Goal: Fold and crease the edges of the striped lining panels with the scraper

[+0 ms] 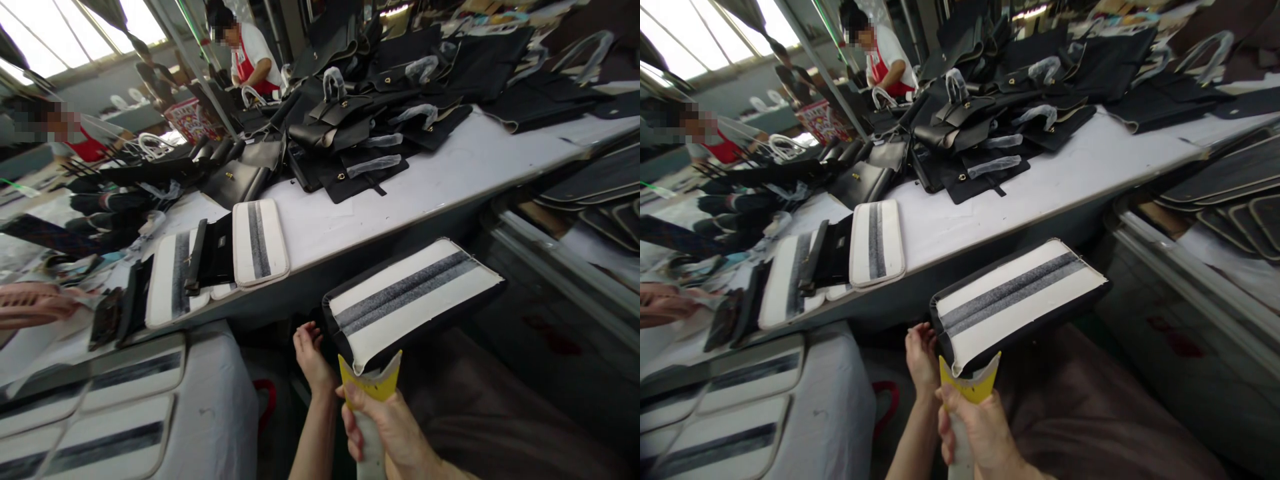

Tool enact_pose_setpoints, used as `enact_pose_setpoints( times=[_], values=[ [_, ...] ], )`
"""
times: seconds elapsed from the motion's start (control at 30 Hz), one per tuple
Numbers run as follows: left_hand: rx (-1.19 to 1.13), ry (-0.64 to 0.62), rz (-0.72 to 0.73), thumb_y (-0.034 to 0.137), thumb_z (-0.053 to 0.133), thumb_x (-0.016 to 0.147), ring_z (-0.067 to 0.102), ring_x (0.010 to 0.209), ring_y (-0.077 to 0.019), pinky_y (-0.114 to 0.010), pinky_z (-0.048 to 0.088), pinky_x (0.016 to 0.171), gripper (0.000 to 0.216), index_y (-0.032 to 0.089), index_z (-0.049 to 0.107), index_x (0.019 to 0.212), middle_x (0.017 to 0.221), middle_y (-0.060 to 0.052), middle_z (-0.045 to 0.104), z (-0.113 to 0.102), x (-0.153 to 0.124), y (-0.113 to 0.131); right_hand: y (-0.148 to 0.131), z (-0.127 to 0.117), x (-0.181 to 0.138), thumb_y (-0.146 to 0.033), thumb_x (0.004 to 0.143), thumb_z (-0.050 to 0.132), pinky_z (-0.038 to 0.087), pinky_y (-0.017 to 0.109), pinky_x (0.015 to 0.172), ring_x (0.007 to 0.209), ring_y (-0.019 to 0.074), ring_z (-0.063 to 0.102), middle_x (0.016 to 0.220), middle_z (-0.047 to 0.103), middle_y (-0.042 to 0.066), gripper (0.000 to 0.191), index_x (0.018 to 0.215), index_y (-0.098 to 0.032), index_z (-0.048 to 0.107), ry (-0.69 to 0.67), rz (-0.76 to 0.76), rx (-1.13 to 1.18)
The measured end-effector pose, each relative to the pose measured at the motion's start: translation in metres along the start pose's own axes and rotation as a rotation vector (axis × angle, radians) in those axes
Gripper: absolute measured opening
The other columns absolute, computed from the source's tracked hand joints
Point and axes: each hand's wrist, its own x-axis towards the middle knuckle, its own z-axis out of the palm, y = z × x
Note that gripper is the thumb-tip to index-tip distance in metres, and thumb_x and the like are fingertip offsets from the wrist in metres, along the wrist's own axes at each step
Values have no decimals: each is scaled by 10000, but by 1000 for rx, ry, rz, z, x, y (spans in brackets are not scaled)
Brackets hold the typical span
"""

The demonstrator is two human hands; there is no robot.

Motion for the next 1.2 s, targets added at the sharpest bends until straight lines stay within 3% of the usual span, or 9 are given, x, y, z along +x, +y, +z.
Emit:
enact_pose_setpoints(
  times=[0.1, 0.27, 0.33, 0.43, 0.63, 0.73, 0.87, 1.2],
  values=[
    [29, -73, 238, 467, 425, 978, 547, 1025, -183, -340, 410, 965, 322, 214, 620, 943, 1108, -33, 596, -6, -8, 20, -8, 0, -4, -562, 617, 818, 353, 206, 369, 388, 69, 400, 507, 530, -24, 528, 835, -116, 640, -14, 40, -43],
    [535, -745, 713, 526, 282, 990, 471, 1142, -270, -444, 304, 1039, 516, 250, 695, 851, 1120, -64, 640, -13, -20, 69, -22, -13, -8, -558, 661, 776, 353, 183, 339, 348, 84, 443, 494, 569, 0, 493, 812, -120, 606, -64, 115, -173],
    [728, -935, 794, 545, 268, 985, 428, 1192, -282, -462, 257, 1049, 531, 267, 702, 859, 1179, -52, 635, -13, -19, 84, -26, -18, -9, -566, 690, 755, 396, 196, 352, 351, 99, 474, 501, 587, 12, 496, 830, -114, 604, -108, 118, -193],
    [894, -1122, 824, 558, 250, 984, 443, 1186, -271, -460, 233, 1042, 534, 273, 691, 885, 1193, -42, 624, -11, -16, 96, -30, -22, -11, -575, 717, 737, 425, 203, 366, 356, 104, 497, 521, 604, 27, 508, 844, -100, 610, -160, 125, -218],
    [971, -1270, 868, 673, 334, 921, 514, 1087, -251, -443, 242, 1033, 527, 249, 645, 949, 1083, -56, 631, -11, -10, 107, -37, -17, -11, -543, 711, 760, 453, 216, 377, 348, 107, 498, 514, 599, 15, 499, 902, -106, 614, -226, 161, -207],
    [1013, -1326, 911, 748, 480, 820, 528, 1071, -261, -438, 245, 1029, 546, 237, 624, 947, 1063, -63, 641, -10, -7, 112, -37, -13, -10, -512, 706, 766, 466, 228, 384, 353, 113, 500, 500, 583, 9, 465, 886, -105, 632, -243, 183, -214],
    [1085, -1414, 961, 717, 661, 713, 539, 1076, -271, -443, 228, 1040, 542, 233, 622, 952, 1055, -63, 656, -3, -2, 119, -34, -9, -9, -484, 719, 740, 465, 234, 377, 341, 111, 490, 501, 581, 7, 393, 811, -119, 627, -261, 176, -205],
    [1131, -1616, 961, 690, 673, 715, 553, 935, -234, -450, 225, 1020, 483, 233, 616, 859, 895, -31, 649, 18, 11, 133, -32, 2, -4, -544, 686, 723, 387, 202, 326, 313, 94, 442, 461, 545, 3, 439, 672, -126, 589, -168, 190, -199]
  ],
)
